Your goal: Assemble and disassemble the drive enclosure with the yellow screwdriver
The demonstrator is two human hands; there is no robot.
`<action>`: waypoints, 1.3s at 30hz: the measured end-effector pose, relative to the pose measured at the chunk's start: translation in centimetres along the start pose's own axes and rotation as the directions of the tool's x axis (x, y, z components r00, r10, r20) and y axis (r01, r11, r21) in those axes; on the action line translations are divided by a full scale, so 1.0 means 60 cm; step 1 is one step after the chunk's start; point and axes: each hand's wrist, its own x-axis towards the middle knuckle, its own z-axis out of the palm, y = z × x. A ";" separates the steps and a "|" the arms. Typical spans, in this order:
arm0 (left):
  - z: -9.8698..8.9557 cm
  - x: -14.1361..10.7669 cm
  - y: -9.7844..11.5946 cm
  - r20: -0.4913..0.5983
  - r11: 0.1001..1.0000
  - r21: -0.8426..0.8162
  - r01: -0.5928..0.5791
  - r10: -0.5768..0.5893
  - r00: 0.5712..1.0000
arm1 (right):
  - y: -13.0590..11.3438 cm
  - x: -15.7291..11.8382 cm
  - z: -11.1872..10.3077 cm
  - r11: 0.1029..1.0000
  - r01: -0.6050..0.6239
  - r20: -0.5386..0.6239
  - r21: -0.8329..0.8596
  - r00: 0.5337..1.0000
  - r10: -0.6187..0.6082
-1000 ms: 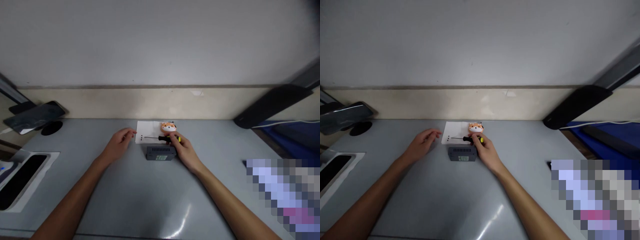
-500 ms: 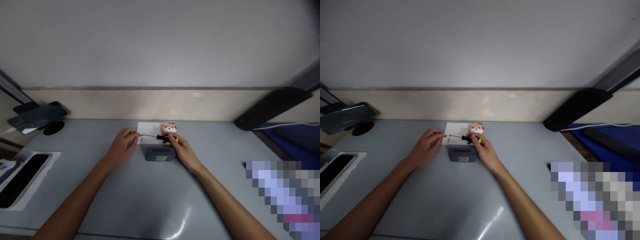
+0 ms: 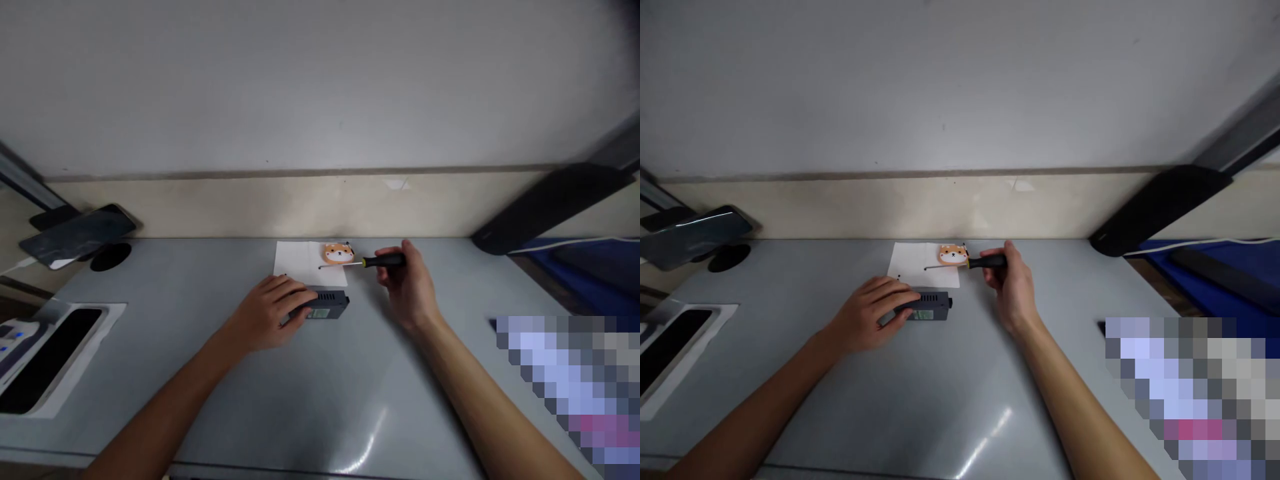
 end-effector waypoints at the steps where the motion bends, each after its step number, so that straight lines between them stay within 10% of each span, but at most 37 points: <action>1: -0.004 0.000 -0.002 -0.005 1.000 -0.003 0.002 -0.002 1.000 | -0.002 0.002 -0.003 1.000 0.008 -0.006 0.005 1.000 -0.008; 39: 0.045 0.008 0.046 -0.081 0.982 0.184 0.051 -0.036 0.996 | 0.001 0.015 -0.023 0.960 0.137 0.050 -0.243 0.990 -0.129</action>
